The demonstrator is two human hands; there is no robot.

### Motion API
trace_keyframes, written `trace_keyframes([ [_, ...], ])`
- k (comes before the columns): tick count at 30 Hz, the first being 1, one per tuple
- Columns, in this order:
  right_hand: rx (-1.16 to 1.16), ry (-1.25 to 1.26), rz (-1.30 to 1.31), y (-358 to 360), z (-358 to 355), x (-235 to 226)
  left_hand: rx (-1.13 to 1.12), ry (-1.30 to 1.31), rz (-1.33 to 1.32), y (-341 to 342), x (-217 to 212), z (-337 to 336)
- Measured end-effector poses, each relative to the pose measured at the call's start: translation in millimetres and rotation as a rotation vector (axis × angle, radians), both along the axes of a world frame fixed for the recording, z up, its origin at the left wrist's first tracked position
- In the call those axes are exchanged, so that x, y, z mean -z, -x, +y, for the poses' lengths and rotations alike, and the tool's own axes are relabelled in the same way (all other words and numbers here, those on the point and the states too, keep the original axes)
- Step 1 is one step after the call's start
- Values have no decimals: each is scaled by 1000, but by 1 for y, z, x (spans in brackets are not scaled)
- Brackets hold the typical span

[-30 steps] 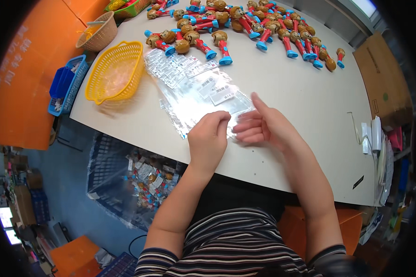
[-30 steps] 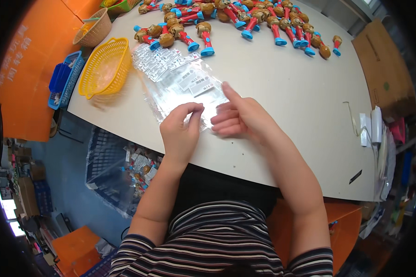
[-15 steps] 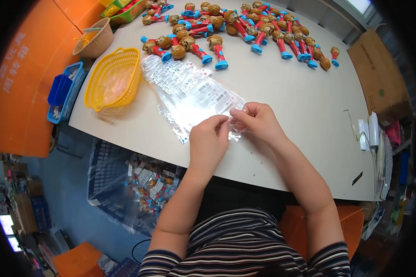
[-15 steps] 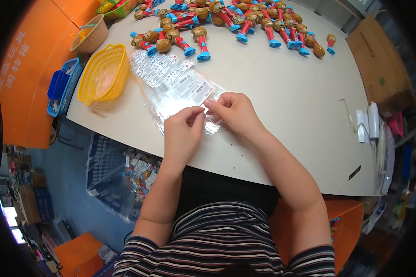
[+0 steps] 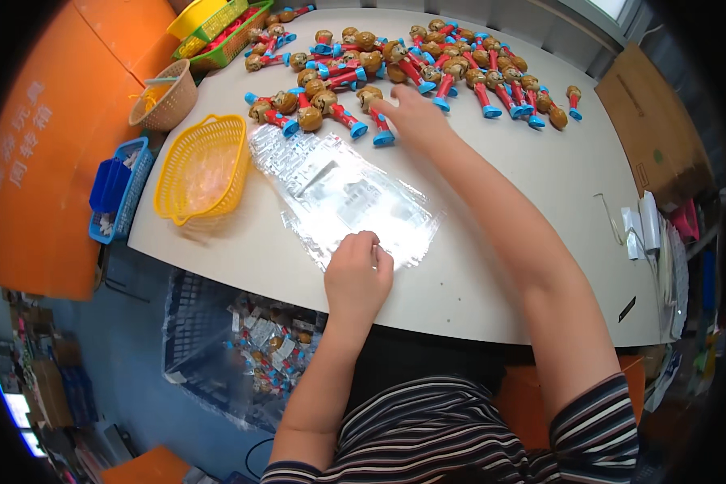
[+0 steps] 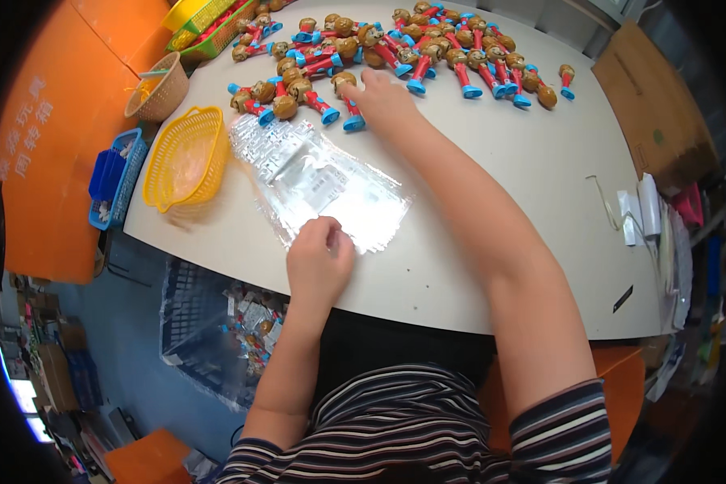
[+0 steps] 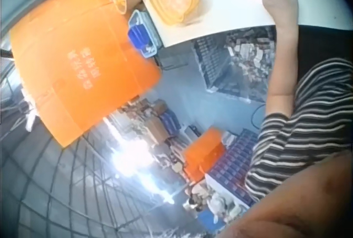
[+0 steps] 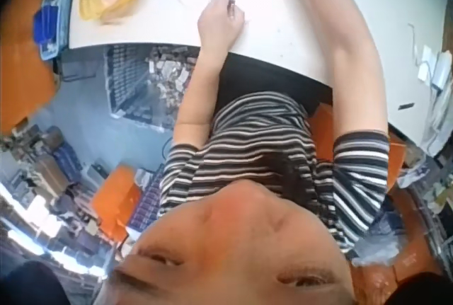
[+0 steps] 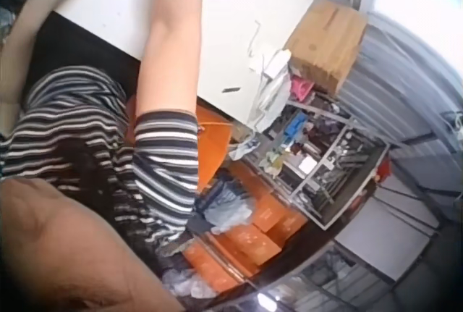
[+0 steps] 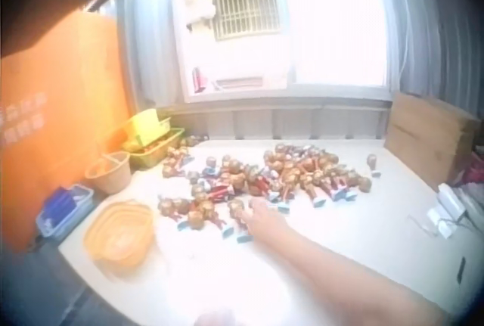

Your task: The recorder is packaging small toy rattles into individual plastic bags.

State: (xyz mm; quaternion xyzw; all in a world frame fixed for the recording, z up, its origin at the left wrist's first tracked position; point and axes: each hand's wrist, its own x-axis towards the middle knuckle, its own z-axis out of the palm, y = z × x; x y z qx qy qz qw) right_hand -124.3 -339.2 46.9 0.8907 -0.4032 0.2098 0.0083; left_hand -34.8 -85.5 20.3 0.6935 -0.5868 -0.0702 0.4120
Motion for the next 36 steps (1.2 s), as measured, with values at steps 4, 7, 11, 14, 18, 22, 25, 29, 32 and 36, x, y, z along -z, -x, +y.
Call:
trace_keyframes([
  [4, 359, -434, -238, -33, 3, 10, 42, -24, 81, -3, 7, -3],
  [7, 413, -517, -134, -28, 1, 21, 38, 9, 74, -1, 7, -8],
  [11, 223, -580, -218, 16, -9, 17, 35, 5, 105, 2, -3, -17],
  [14, -67, -1024, -473, 58, 75, -58, -16, 8, 175, -4, 0, -17],
  [18, -84, -1132, -401, 113, 149, -58, 19, 48, 290, 2, 1, -27],
  [22, 63, -930, -464, 126, 177, -21, 38, 18, 298, 10, -5, -31],
  [25, -68, -516, -382, 122, 188, -13, 33, 41, 236, 11, -6, -32],
  [29, -48, -140, -154, 116, 200, -1, 93, 98, 88, 15, -10, -30],
  [32, -137, 51, -100, 115, 204, 7, 178, 175, -9, 21, -16, -31],
  [36, -136, 164, -84, 115, 203, 11, 260, 186, -130, 26, -22, -34],
])
